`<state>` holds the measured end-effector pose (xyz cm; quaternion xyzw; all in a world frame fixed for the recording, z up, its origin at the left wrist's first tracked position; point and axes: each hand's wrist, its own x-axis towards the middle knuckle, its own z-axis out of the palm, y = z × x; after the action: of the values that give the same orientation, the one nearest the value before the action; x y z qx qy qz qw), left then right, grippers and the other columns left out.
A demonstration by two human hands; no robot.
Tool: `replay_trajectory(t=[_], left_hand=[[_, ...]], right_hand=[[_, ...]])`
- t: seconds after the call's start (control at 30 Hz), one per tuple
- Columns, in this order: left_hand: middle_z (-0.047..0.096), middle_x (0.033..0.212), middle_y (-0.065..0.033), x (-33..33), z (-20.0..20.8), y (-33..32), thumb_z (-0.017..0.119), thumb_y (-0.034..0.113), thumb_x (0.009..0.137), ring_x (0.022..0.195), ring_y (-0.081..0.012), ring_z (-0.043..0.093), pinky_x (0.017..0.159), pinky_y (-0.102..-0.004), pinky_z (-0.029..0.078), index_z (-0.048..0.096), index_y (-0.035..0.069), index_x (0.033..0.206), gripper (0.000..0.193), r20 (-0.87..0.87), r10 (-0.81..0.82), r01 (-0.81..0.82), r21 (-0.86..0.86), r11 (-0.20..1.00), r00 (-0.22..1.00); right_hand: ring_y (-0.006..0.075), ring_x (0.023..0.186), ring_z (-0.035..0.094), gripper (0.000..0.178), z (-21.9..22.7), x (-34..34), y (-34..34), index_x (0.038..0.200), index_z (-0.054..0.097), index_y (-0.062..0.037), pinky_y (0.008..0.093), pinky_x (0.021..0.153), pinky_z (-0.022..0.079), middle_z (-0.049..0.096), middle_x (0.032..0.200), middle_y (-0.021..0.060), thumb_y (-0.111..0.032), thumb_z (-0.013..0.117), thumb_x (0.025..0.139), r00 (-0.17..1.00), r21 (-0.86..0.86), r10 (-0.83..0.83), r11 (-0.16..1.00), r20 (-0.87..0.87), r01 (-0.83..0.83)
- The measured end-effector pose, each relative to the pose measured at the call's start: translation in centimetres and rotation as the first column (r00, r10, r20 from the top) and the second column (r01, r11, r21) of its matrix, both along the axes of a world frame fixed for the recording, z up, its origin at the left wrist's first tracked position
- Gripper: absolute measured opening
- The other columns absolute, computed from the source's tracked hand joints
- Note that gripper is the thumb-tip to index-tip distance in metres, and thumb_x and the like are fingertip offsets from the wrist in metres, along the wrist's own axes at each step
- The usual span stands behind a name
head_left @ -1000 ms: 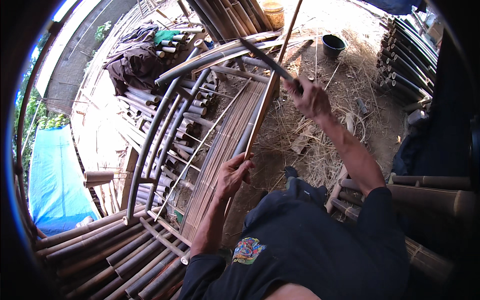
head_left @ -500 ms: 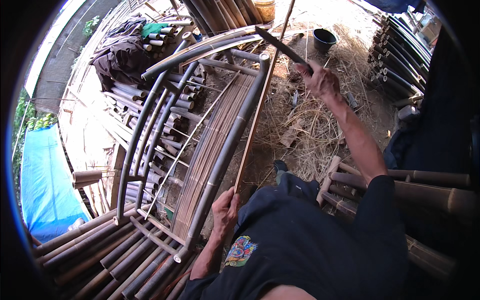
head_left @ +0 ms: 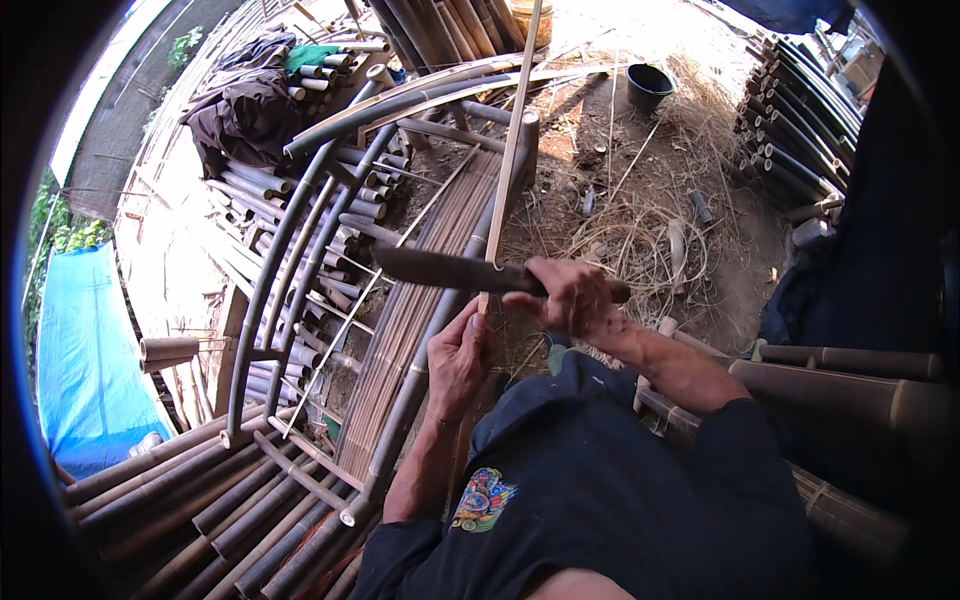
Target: The person uses a machete to split long bamboo poles into thin strips. They repeatedly strike the bamboo against a wooden block to drive the blade through the material, separating it into usable pieces.
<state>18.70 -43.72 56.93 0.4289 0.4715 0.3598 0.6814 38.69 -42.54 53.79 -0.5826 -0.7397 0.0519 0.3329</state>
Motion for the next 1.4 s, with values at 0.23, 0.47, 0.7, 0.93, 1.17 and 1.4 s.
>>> replay_trajectory(t=[0.23, 0.47, 0.7, 0.93, 1.17, 1.4], left_hand=[[0.049, 0.068, 0.0061, -3.5, -0.9, -6.4, 0.053, 0.021, 0.099, 0.055, -0.0015, 0.040, 0.048, -0.0171, 0.031, 0.056, 0.000, 0.128, 0.036, -0.109, -0.086, 0.086, -0.005, 0.996, 0.990], [0.053, 0.072, 0.0039, -11.1, -3.3, -12.6, 0.053, 0.020, 0.098, 0.058, -0.0026, 0.044, 0.051, -0.0192, 0.037, 0.057, 0.000, 0.125, 0.034, -0.209, -0.223, 0.247, 0.097, 0.964, 0.952], [0.064, 0.102, -0.0092, -12.2, -2.9, -8.7, 0.061, 0.021, 0.092, 0.098, -0.0154, 0.059, 0.088, -0.0323, 0.047, 0.056, -0.002, 0.118, 0.035, -0.255, -0.664, 0.675, -0.054, 0.736, 0.703], [0.062, 0.097, -0.0069, 2.7, 1.1, 3.6, 0.052, 0.027, 0.098, 0.076, -0.0119, 0.060, 0.065, -0.0241, 0.048, 0.044, 0.002, 0.135, 0.046, 0.264, -0.247, 0.217, 0.138, 0.966, 0.932], [0.055, 0.070, 0.0029, 2.5, 1.0, 4.7, 0.054, 0.021, 0.098, 0.055, -0.0014, 0.044, 0.046, -0.0176, 0.033, 0.063, 0.000, 0.117, 0.029, 0.003, -0.053, 0.052, 0.154, 0.987, 0.999], [0.052, 0.069, 0.0043, 1.6, 1.6, 1.7, 0.053, 0.018, 0.098, 0.057, -0.0018, 0.043, 0.049, -0.0170, 0.034, 0.058, 0.000, 0.124, 0.032, -0.011, -0.023, 0.024, 0.115, 0.993, 1.000]], right_hand=[[0.0159, 0.042, 0.054, 0.075, 1.5, 11.1, 7.1, 0.085, 0.056, -0.0094, 0.0364, 0.037, 0.044, 0.049, 0.048, 0.0022, -0.077, 0.023, 0.087, 0.931, -0.160, -0.362, 0.918, 0.042, 0.363], [0.0182, 0.050, 0.058, 0.076, 4.6, 22.0, 10.3, 0.091, 0.063, -0.0116, 0.0358, 0.045, 0.044, 0.055, 0.059, 0.0032, -0.079, 0.028, 0.085, 0.841, -0.082, -0.537, 0.843, -0.071, 0.531], [0.0082, 0.047, 0.053, 0.042, 5.5, 13.2, 10.3, 0.090, 0.063, -0.0019, 0.0223, 0.038, 0.044, 0.059, 0.067, 0.0023, -0.042, 0.071, 0.083, 0.341, -0.087, -0.131, 0.986, -0.931, 0.142], [0.0117, 0.047, 0.052, 0.035, 5.8, 1.3, 6.5, 0.077, 0.056, -0.0075, 0.0282, 0.040, 0.043, 0.052, 0.057, 0.0019, -0.039, 0.066, 0.088, 0.562, -0.178, -0.083, 0.977, -0.823, -0.117], [0.0199, 0.049, 0.058, 0.053, 4.0, 4.3, 5.4, 0.081, 0.055, -0.0085, 0.0377, 0.050, 0.052, 0.054, 0.058, 0.0045, -0.060, 0.050, 0.090, 0.980, 0.261, 0.097, 0.955, 0.173, -0.141], [0.0178, 0.044, 0.058, 0.065, 3.6, 4.4, 5.1, 0.081, 0.058, -0.0089, 0.0351, 0.044, 0.053, 0.056, 0.055, 0.0043, -0.069, 0.036, 0.090, 0.993, 0.246, 0.053, 0.966, 0.109, -0.078]])
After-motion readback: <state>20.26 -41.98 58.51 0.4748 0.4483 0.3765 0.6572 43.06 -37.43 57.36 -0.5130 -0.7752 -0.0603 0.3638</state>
